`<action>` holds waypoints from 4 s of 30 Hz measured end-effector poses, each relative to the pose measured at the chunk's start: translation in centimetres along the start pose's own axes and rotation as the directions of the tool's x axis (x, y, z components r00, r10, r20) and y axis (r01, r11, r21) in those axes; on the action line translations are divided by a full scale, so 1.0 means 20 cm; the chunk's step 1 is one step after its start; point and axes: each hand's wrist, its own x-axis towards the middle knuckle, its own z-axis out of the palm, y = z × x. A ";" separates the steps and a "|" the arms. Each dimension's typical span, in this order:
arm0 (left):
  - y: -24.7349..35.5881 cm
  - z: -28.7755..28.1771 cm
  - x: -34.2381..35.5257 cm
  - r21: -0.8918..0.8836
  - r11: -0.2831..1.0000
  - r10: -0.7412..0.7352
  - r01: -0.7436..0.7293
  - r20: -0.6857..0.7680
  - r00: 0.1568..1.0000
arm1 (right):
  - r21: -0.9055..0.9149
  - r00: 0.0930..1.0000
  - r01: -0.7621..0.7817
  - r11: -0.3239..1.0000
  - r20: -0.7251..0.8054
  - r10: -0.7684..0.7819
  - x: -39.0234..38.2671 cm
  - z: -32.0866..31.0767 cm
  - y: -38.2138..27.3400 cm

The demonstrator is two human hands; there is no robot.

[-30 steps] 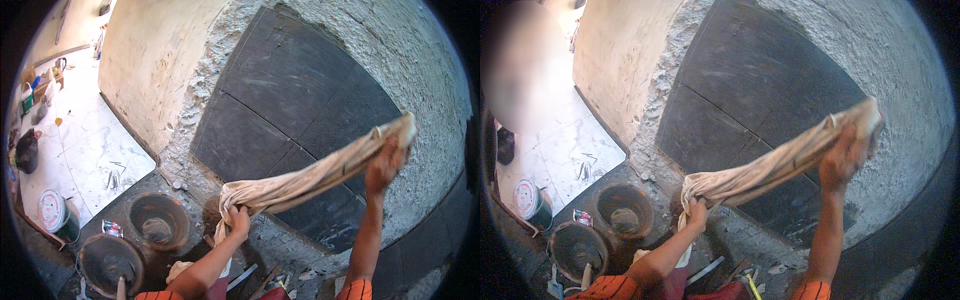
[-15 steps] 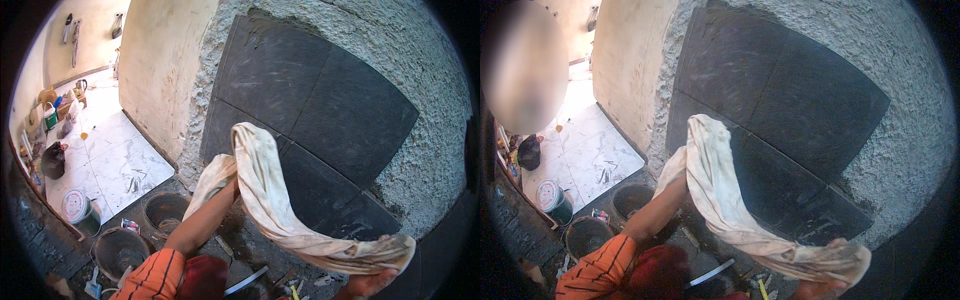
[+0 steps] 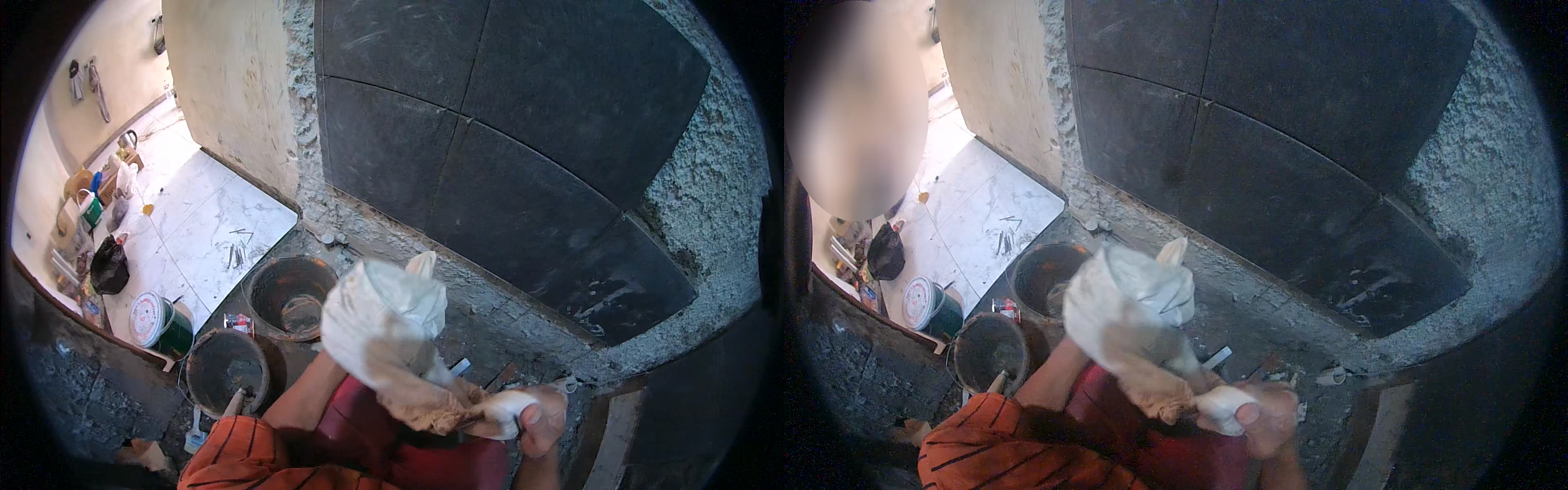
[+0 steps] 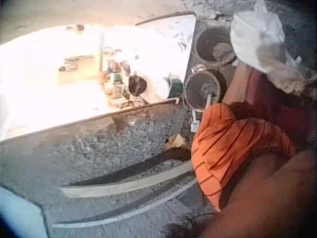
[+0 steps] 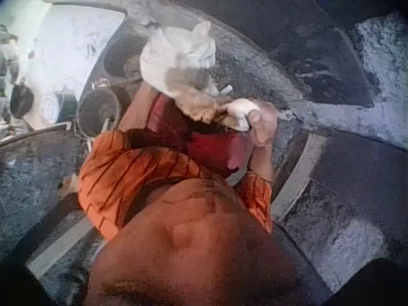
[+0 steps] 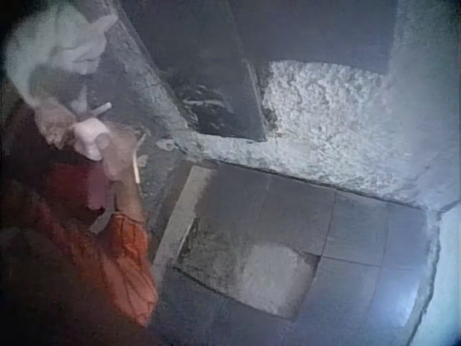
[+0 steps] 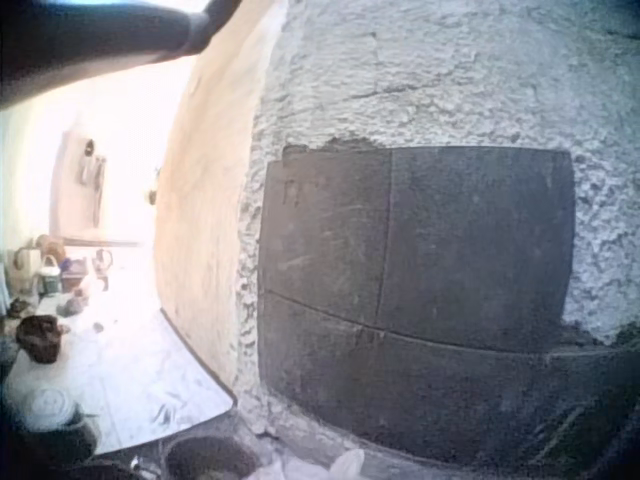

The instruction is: The person installs dark grey tiles on a curved wall section. They use a rubber mallet to tap tiles into place, a chisel to adjust gaps, and a cloth to wipe the surface. The person also uses a metal bar to check alignment.

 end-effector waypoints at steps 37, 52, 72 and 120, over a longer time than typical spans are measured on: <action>-0.46 -0.17 2.30 -0.301 0.953 -0.195 0.045 -0.488 0.851 | -0.153 0.883 -0.440 0.885 0.106 0.457 -0.08 0.04 0.13; -0.12 0.14 1.80 -0.453 0.869 0.048 -0.199 -0.324 0.945 | -0.047 0.915 -0.383 0.922 0.116 0.386 0.06 0.28 0.23; -0.15 0.08 0.84 -0.678 0.717 0.206 -0.161 -0.015 0.978 | 0.712 0.836 0.150 0.685 -0.461 0.296 0.84 0.30 -0.05; 0.32 0.21 0.98 -0.654 0.549 0.492 -0.521 -0.250 0.834 | -0.931 0.255 0.011 0.365 -0.350 -0.901 1.32 -0.45 -0.24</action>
